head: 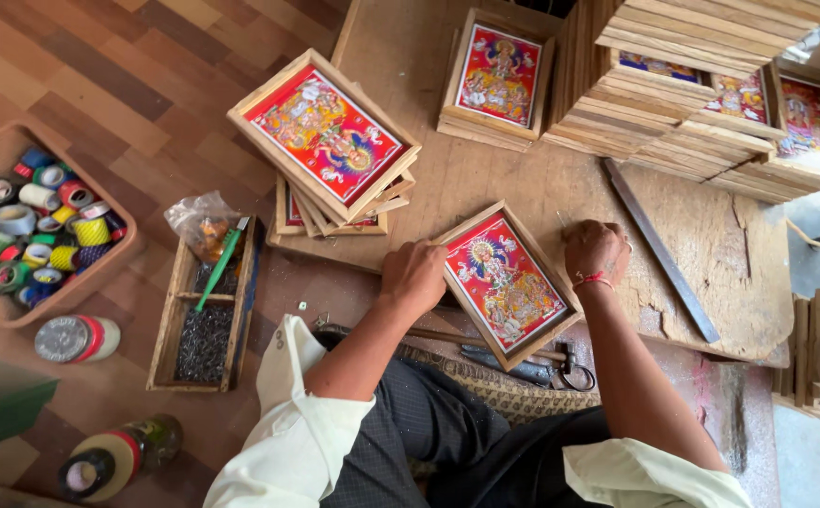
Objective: The person sits on the floor and assembles small wooden frames by applying red tape to secure printed images inside. They repeatedly pick up frames, apply tape along the edges, and stack the finished frames.
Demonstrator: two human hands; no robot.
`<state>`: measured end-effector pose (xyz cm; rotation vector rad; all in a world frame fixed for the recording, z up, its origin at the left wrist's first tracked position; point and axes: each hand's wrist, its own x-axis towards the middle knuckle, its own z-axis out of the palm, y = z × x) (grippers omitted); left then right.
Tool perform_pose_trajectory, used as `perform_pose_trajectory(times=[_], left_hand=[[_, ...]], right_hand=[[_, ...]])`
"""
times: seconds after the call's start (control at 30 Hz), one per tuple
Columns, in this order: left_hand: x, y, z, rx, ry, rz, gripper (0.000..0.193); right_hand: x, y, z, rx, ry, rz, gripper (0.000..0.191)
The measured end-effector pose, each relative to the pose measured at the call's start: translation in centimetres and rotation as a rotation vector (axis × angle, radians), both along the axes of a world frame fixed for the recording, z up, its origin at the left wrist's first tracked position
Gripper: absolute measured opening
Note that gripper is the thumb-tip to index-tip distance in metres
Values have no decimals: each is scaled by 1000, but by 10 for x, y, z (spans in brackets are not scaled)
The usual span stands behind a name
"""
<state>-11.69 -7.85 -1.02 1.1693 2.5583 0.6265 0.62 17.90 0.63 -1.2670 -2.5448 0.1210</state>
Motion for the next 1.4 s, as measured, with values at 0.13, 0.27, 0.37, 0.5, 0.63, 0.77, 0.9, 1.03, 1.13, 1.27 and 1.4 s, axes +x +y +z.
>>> perform_pose_trajectory(times=[0.13, 0.27, 0.37, 0.5, 0.63, 0.77, 0.9, 1.03, 1.13, 1.27, 1.4], left_hand=[[0, 1, -9, 147, 61, 61, 21], [-3, 2, -13, 81, 6, 75, 31], [-5, 1, -11, 116, 32, 67, 26], [-4, -5, -4, 134, 41, 62, 23], [-5, -10, 2, 200, 75, 61, 23], [-6, -9, 4, 187, 70, 58, 24], [-6, -8, 4, 183, 77, 61, 24], [-7, -7, 7, 98, 21, 69, 18], [-8, -8, 11, 155, 53, 69, 23], [-8, -12, 17, -6, -125, 85, 29], [-8, -13, 24, 5, -121, 71, 31]], right_hand=[[1, 1, -11, -102, 148, -47, 12], [-6, -2, -14, -223, 257, -39, 21], [-16, -27, -20, -311, 644, 241, 19], [-12, -105, -35, -268, 389, 559, 10], [-12, -140, -24, -286, 353, 575, 16], [-16, -145, -9, -316, 321, 581, 16], [-19, -146, -10, -314, 302, 598, 16], [-23, -143, -26, -262, 207, 609, 17], [-23, -124, -37, -239, 211, 685, 16], [-13, -53, -33, -113, 440, 324, 10], [-1, -6, -23, -75, 303, 88, 39]])
